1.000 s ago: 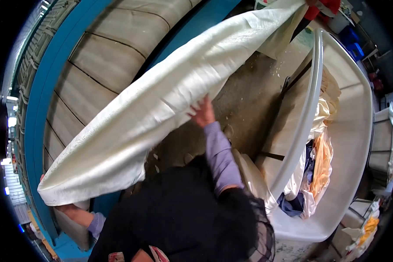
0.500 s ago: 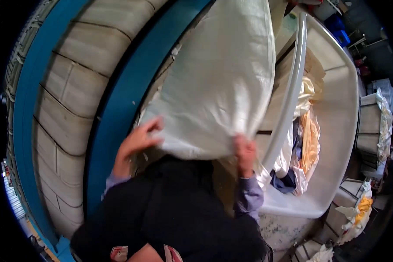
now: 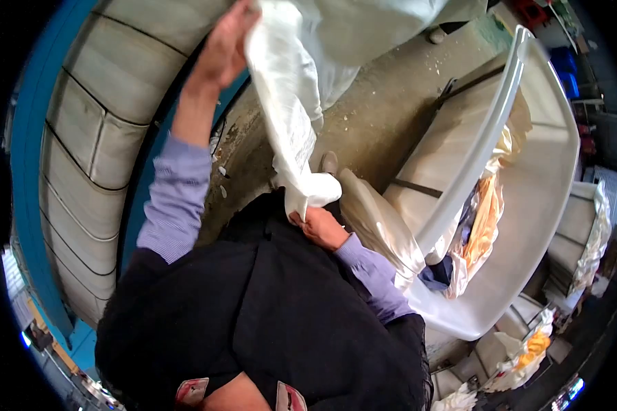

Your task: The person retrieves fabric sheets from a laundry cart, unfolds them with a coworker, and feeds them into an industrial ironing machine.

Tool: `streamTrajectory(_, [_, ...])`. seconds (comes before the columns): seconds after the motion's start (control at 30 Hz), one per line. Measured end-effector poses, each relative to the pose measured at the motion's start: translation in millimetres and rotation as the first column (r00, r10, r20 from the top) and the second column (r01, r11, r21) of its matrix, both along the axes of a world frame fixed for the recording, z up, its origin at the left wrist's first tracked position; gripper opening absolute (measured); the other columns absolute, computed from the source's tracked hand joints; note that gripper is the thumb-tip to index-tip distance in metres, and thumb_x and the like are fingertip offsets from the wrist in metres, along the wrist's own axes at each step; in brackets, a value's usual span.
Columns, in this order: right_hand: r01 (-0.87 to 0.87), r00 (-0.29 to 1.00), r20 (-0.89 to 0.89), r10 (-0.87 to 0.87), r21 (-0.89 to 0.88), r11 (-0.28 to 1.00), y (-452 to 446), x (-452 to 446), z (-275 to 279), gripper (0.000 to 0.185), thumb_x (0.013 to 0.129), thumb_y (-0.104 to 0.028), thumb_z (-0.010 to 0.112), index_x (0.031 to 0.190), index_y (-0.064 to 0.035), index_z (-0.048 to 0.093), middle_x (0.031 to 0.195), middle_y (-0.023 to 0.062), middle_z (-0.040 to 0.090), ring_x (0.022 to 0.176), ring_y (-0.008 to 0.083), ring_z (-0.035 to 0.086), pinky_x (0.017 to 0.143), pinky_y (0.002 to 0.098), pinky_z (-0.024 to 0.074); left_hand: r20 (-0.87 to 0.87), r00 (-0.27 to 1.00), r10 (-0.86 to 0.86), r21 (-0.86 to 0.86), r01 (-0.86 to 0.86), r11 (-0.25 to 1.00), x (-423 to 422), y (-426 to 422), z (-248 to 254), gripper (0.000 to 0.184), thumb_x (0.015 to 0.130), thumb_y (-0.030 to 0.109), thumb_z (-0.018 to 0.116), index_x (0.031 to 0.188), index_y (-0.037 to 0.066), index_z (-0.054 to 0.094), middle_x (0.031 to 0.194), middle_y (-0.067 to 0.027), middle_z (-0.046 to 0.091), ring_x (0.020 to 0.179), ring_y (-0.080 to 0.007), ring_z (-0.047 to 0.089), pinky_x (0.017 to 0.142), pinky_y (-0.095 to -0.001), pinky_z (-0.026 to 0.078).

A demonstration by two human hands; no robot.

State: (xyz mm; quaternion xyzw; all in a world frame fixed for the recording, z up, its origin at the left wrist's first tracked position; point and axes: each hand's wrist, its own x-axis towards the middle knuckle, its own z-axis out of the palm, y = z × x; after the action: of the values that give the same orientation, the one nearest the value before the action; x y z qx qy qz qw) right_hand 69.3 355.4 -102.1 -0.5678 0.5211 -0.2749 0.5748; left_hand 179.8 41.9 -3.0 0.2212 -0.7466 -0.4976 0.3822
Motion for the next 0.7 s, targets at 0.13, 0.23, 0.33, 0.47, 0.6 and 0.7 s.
streamTrajectory(0.13, [0.097,0.995,0.012,-0.096,-0.157,0.983,-41,54,36,0.026,0.088,-0.026,0.047,0.082,-0.0012,0.054,0.066,0.0145,0.053,0.06,0.029,0.055,0.056,0.036,0.0434,-0.03,0.94,-0.34,0.65,0.277,0.708,99,101,-52,0.107,0.062,0.043,0.073,0.136,0.004,0.007,0.141,-0.0157,0.012,0.13,-0.0242,0.014,0.105,-0.0362,0.016])
streamTrajectory(0.23, [0.011,0.925,0.352,0.144,-0.403,0.915,-88,125,101,0.026,0.088,-0.025,0.045,0.084,-0.0021,0.055,0.072,0.0144,0.055,0.066,0.0297,0.055,0.061,0.0357,0.0446,-0.05,0.947,-0.317,0.753,0.244,0.611,194,178,-51,0.108,0.061,0.03,0.075,0.137,0.007,0.001,0.142,-0.0131,0.008,0.131,-0.0232,0.012,0.106,-0.0359,0.013])
streamTrajectory(0.33, [-0.267,0.749,0.358,0.558,-0.607,0.748,-105,200,144,0.037,0.09,-0.032,0.037,0.077,-0.0022,0.054,0.074,0.0171,0.054,0.069,0.035,0.054,0.06,0.0396,0.0444,0.27,0.937,0.223,0.412,-0.322,0.853,217,254,-26,0.081,0.072,0.02,0.066,0.134,0.003,0.017,0.136,-0.0135,0.024,0.125,-0.0237,0.026,0.102,-0.0348,0.021])
streamTrajectory(0.47, [-0.227,0.569,0.348,0.745,-0.805,0.548,-91,291,170,0.025,0.087,-0.024,0.043,0.081,-0.002,0.054,0.072,0.0166,0.052,0.069,0.0333,0.052,0.061,0.039,0.0404,0.275,0.833,0.479,0.382,-0.552,0.741,253,303,-56,0.066,0.077,0.019,0.06,0.13,0.002,0.025,0.131,-0.0131,0.031,0.118,-0.0238,0.032,0.099,-0.035,0.025])
streamTrajectory(0.6, [-0.287,0.59,0.458,0.665,-0.651,0.703,-95,368,187,0.017,0.084,-0.017,0.046,0.081,-0.0006,0.05,0.072,0.0193,0.051,0.068,0.0348,0.05,0.065,0.0399,0.0396,0.258,0.626,0.736,0.43,-0.757,0.493,267,317,-122,0.053,0.082,0.018,0.054,0.126,0.001,0.032,0.126,-0.0127,0.038,0.112,-0.0239,0.038,0.096,-0.0351,0.029])
streamTrajectory(0.7, [-0.038,0.746,0.536,0.396,-0.559,0.828,-153,445,182,0.02,0.085,-0.019,0.045,0.084,0.0006,0.047,0.072,0.0235,0.051,0.067,0.0339,0.051,0.061,0.0398,0.0415,0.279,0.384,0.88,0.416,-0.874,0.25,280,317,-197,0.043,0.085,0.017,0.05,0.123,0.0,0.038,0.122,-0.0125,0.043,0.108,-0.024,0.043,0.093,-0.0353,0.033])
